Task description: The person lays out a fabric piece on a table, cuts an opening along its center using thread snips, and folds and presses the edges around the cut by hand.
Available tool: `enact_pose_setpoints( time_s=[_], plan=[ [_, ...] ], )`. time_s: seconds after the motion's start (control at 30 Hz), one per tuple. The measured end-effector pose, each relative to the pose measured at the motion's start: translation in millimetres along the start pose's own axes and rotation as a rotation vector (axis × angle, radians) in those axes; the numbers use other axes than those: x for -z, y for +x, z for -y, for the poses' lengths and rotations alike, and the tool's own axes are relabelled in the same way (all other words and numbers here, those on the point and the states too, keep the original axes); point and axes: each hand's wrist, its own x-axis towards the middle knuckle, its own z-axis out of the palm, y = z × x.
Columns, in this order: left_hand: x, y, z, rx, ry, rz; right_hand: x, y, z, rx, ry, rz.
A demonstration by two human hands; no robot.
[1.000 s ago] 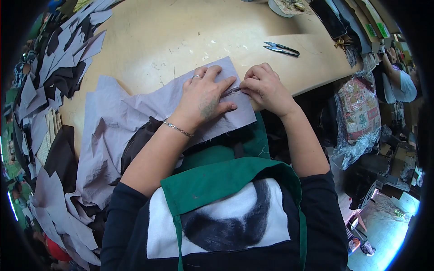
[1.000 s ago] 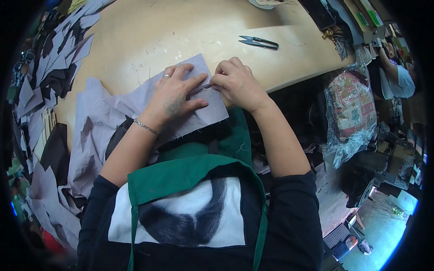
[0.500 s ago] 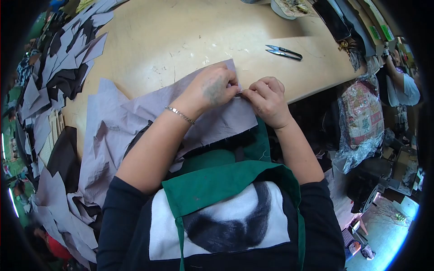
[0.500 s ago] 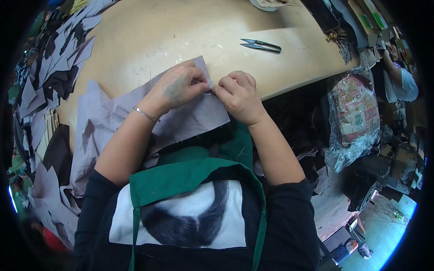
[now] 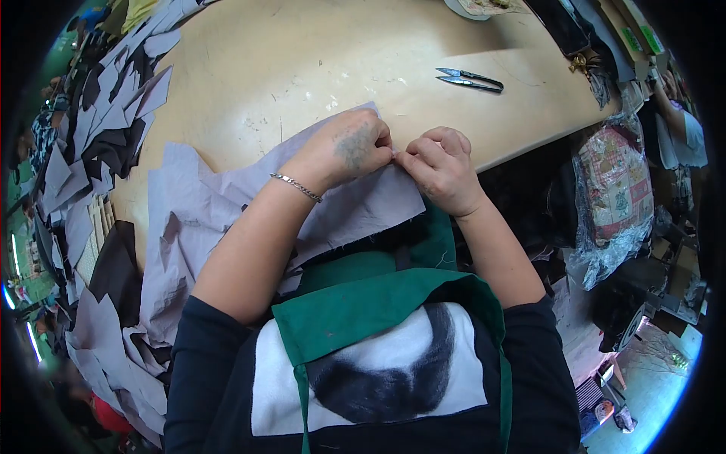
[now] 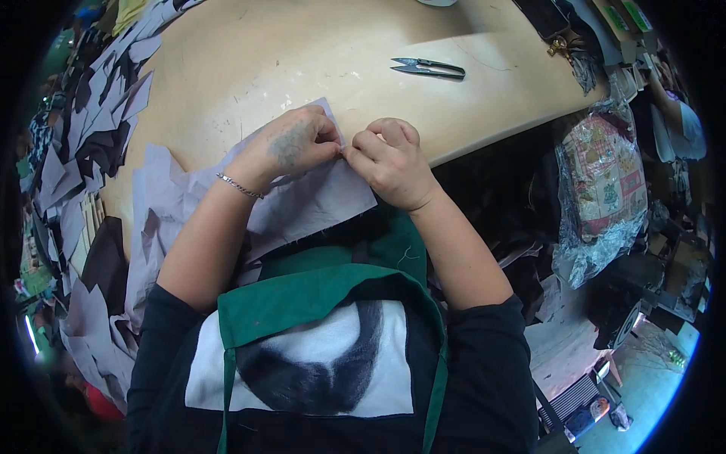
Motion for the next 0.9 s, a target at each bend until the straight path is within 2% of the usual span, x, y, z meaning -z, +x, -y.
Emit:
enact_pose_setpoints(
  time_s=[0.2,0.3,0.5,0.63,0.83,0.9],
  plan=[
    [3,-1,-9,0.087,-0.013,0.012,4,2,1,0.044,-0.035,-0.007],
    [-14,-3,3,-0.131,0.068,-0.216,6,5,1,0.054,-0.054,0.022],
    [-32,-15,-2,-0.090,0.190,-0.401,7,6,-4,0.063,-0.068,0.061],
    [-33,-18,-4,-0.084,0.206,-0.410,16,3,-6,0.052,-0.089,0.140],
    [-40,-23,-4,-0.123,0.248,-0.492,21,-5,-2,-0.035,-0.074,0.196],
    [-41,-23,-3,-0.130,0.247,-0.513,22,-1,1,-0.136,0.017,0.190]
  ],
)
